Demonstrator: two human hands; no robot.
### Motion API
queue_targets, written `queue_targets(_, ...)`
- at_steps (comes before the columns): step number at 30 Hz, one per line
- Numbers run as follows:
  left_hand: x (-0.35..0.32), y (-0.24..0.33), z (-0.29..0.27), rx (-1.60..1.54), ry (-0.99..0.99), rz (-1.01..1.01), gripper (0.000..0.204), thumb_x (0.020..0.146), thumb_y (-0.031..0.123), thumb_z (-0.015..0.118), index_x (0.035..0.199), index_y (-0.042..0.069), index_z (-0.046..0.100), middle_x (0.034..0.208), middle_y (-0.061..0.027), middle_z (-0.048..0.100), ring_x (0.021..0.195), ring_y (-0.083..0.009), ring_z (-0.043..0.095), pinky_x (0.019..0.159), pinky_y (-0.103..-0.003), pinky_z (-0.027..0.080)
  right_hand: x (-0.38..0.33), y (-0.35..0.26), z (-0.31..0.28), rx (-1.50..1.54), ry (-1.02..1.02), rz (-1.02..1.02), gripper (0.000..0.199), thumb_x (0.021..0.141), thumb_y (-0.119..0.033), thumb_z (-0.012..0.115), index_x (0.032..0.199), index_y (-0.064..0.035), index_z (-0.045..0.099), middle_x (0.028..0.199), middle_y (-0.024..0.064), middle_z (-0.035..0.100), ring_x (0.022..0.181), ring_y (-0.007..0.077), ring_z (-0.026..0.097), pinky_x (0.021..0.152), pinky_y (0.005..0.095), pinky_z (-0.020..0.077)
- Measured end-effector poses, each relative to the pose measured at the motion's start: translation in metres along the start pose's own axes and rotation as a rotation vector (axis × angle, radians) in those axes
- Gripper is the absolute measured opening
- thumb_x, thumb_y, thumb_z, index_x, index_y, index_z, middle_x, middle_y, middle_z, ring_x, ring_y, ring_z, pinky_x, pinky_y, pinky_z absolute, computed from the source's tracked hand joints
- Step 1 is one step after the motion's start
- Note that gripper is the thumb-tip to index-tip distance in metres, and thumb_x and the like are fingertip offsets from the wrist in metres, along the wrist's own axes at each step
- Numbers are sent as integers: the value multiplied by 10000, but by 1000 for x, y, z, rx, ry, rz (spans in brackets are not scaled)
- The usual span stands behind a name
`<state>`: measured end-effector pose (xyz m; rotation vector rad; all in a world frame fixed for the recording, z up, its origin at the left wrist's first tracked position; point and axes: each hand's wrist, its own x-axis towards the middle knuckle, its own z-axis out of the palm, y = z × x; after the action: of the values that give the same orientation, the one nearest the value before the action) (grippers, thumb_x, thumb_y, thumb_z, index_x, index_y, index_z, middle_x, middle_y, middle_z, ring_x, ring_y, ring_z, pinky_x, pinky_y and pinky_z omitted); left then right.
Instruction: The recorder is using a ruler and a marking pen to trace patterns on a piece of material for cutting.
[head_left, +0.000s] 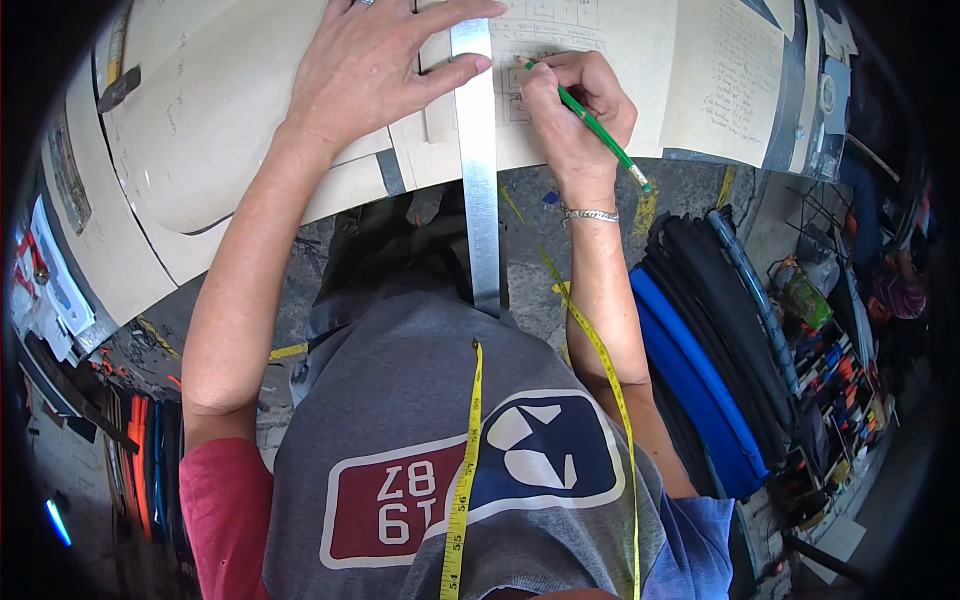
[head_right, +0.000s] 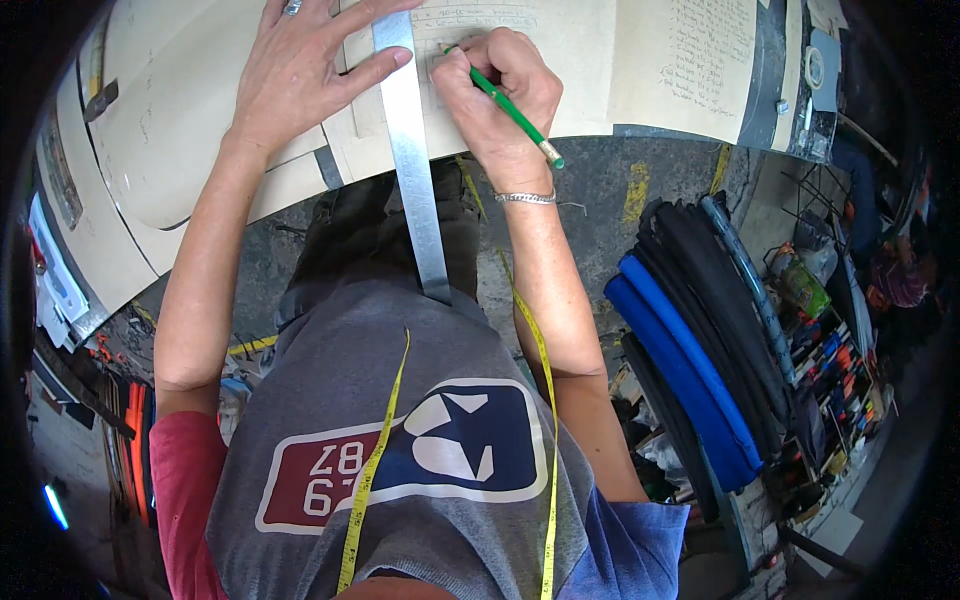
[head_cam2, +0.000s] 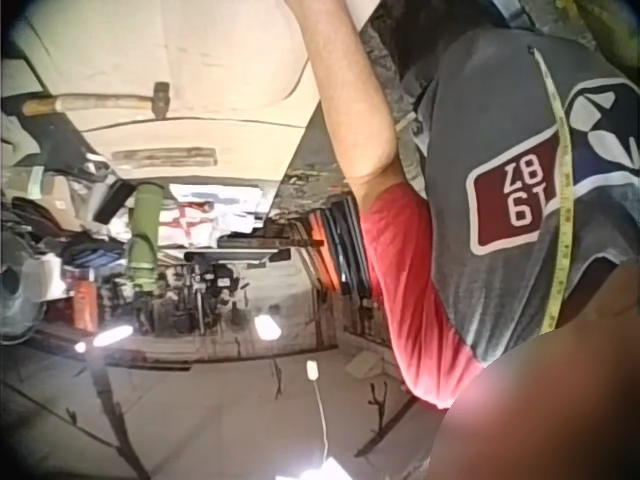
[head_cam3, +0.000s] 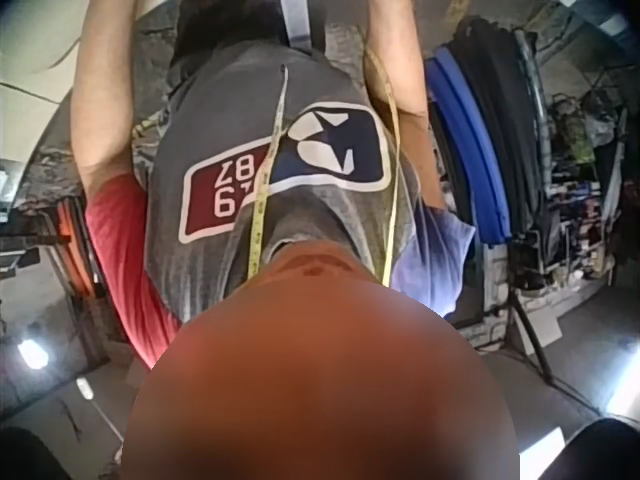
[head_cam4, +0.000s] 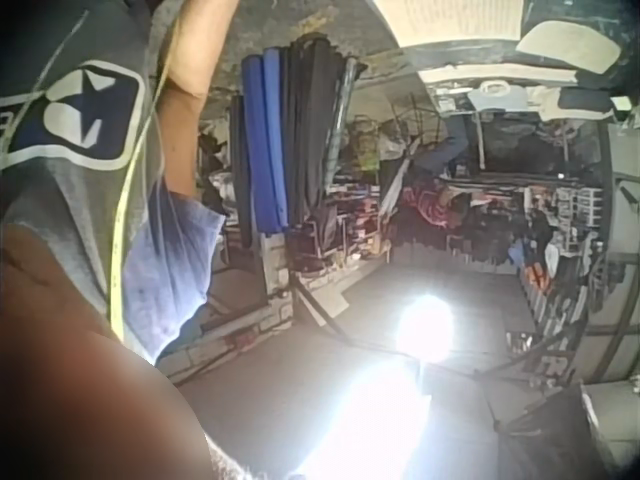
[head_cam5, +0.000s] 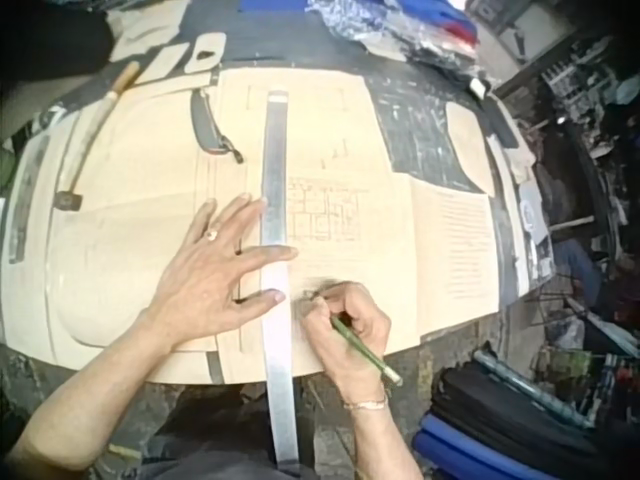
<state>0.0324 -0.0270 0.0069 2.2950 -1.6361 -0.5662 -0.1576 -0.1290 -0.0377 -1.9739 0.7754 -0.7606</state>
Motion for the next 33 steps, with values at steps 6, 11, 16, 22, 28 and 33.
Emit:
queue_targets(6,1,2,0,57,-4,4,551,915,585,629,1380,290,657,1638,-195,325,1555,-362,249,1286,-581,118,1,-1,-1,-150,-34,-63,149,859,0,728,776,-25,607,808,35,711,745,55,635,684,228,536)
queue_targets(11,0,0,-1,-9,13,6,547,916,582,633,1379,291,657,1634,-193,331,1556,-358,248,1286,-578,119,0,-2,-2,-194,-42,-82,144,856,-6,726,772,-28,611,804,32,712,728,51,628,668,228,535)
queue_targets(16,0,4,-4,46,-15,-10,543,917,580,634,1384,303,652,1638,-184,326,1558,-351,243,1289,-575,115,1,0,-3,-186,-56,-104,139,858,3,713,773,-26,607,803,30,706,720,49,620,660,224,528)
queue_targets(22,-1,3,1,53,44,26,541,913,574,640,1383,306,652,1640,-177,327,1556,-347,248,1292,-569,113,0,0,-3,-97,-3,-23,132,862,12,704,784,-19,602,797,20,686,717,42,602,651,216,512)
queue_targets(28,-3,0,4,68,99,51,539,906,553,656,1382,298,654,1636,-181,335,1553,-352,256,1290,-565,125,3,1,4,-68,63,-71,195,751,7,726,696,-45,547,661,48,564,608,161,550,566,301,464)
queue_targets(33,-2,6,-3,57,15,0,540,906,553,656,1378,290,659,1631,-188,341,1552,-357,256,1285,-570,129,1,2,-2,-147,-15,-64,155,857,15,709,771,-26,587,777,14,671,714,43,592,654,215,507)
